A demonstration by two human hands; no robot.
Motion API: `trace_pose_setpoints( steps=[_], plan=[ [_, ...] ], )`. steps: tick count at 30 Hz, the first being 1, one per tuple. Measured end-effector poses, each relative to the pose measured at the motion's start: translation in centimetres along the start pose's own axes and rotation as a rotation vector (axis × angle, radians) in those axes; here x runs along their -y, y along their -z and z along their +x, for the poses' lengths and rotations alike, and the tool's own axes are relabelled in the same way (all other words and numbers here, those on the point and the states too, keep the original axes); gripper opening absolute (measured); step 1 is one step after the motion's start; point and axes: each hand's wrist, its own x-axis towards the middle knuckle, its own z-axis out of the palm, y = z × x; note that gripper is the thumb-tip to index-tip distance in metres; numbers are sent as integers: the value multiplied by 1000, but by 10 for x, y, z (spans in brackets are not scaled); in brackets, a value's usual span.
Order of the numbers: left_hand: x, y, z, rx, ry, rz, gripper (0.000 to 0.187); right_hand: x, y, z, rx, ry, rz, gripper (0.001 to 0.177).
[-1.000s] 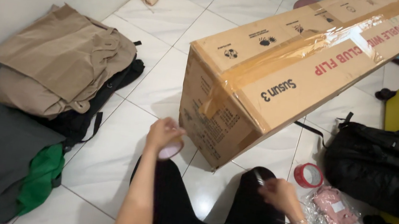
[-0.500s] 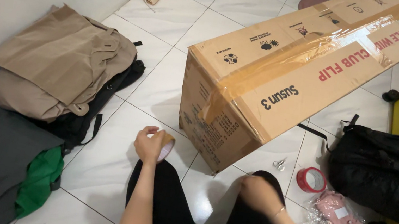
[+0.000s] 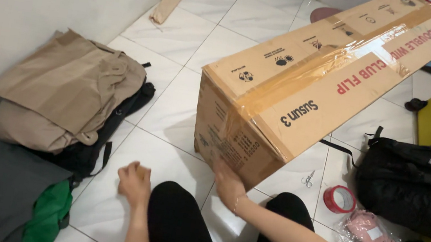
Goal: Assembling and taping a large cardboard box on the floor.
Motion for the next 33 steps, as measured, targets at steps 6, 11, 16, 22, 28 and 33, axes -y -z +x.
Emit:
trace_pose_setpoints(
  steps=[6, 11, 16, 22, 28, 33],
  plan=[
    [30, 12, -34, 165, -50, 261, 36, -60, 97, 5, -155, 18, 399, 54],
    [37, 20, -42, 352, 42, 437, 33, -30, 26, 0, 45, 70, -304, 59],
    [119, -28, -27, 448, -133, 431, 39, -59, 86, -45, -257, 180, 777, 23],
    [73, -40, -23, 312, 135, 348, 51, -175, 179, -82, -918, -244, 754, 19],
    [-294, 43, 4, 50, -421, -798, 61, -240, 90, -50, -695, -761, 891, 40],
    [-343, 8, 13, 17, -602, -616, 59, -238, 73, -51, -574, -720, 914, 53]
  ],
)
